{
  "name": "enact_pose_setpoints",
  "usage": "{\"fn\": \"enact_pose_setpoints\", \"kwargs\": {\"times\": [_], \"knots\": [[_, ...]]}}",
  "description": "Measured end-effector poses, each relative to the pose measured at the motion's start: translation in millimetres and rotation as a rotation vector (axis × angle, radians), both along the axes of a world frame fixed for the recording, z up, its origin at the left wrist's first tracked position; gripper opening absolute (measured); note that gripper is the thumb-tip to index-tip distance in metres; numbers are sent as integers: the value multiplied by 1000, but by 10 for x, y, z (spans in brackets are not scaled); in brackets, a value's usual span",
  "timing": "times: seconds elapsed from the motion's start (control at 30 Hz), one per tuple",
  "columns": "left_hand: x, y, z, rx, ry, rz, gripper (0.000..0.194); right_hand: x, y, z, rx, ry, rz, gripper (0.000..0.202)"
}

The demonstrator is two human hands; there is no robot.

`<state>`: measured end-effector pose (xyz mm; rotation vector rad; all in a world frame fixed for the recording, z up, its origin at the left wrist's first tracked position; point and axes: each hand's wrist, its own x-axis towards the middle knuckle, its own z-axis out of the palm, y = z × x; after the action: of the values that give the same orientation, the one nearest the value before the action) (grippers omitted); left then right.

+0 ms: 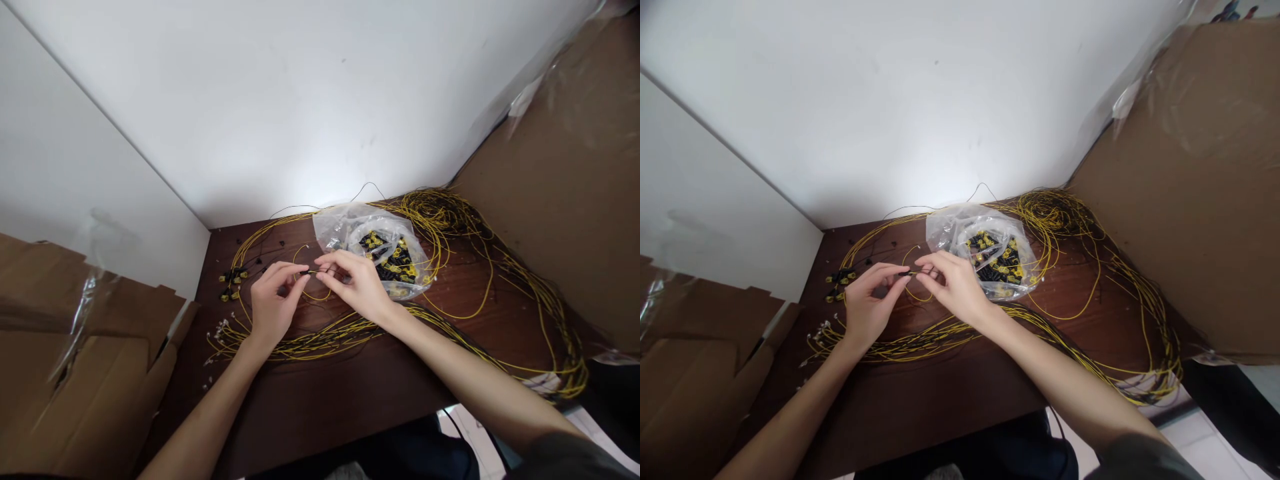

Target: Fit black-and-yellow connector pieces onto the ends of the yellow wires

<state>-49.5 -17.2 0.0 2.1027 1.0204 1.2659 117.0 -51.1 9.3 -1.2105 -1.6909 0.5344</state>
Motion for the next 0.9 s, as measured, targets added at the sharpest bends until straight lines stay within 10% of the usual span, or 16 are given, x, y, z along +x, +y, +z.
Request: {"fn": "enact_pose_setpoints", "kwargs": {"times": [0.9], "knots": [[26, -29, -6, 59, 48, -49, 11, -26, -23, -21, -19, -57, -37, 10]]}}
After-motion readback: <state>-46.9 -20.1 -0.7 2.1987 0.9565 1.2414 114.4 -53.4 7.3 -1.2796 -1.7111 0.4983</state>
